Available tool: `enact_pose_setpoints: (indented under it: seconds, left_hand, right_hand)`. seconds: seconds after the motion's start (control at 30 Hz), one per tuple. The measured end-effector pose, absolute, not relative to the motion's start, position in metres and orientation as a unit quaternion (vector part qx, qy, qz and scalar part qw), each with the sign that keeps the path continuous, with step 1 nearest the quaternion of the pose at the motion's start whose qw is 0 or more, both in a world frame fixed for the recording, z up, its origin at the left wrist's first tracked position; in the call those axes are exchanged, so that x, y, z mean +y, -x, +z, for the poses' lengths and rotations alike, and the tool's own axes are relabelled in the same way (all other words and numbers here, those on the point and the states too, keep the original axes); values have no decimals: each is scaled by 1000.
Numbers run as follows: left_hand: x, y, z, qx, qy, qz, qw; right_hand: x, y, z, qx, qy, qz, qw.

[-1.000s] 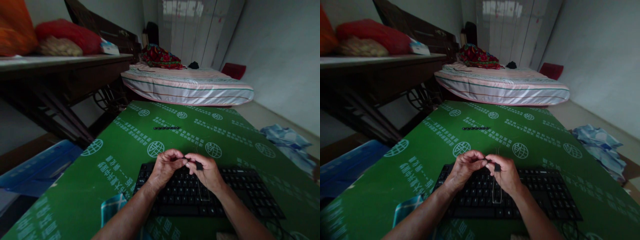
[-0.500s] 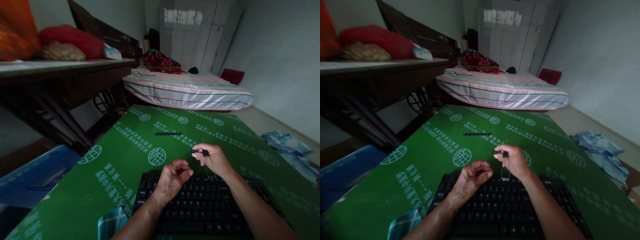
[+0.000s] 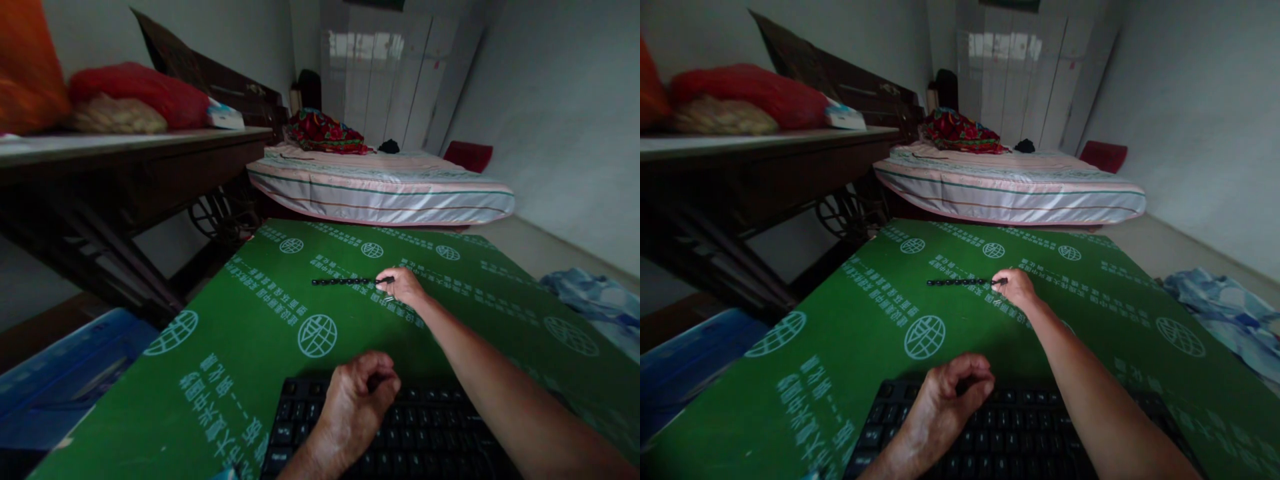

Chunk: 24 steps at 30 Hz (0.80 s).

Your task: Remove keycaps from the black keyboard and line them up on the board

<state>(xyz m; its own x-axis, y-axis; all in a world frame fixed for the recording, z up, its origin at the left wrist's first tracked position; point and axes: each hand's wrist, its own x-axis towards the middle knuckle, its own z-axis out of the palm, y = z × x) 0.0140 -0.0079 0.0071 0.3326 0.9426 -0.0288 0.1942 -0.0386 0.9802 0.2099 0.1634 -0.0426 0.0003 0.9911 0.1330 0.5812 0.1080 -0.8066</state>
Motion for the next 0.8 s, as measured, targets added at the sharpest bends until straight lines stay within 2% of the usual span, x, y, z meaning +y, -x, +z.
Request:
enact_pose_setpoints:
  seconds: [0.4, 0.8]
  left_hand:
    - [-8, -13, 9, 465, -648, 344, 496]
    - [-8, -13, 7, 455, -651, 350, 497]
  right_hand:
    - [176, -205, -35, -646, 636, 297, 299]
    - [175, -199, -24, -624, 647, 331, 286]
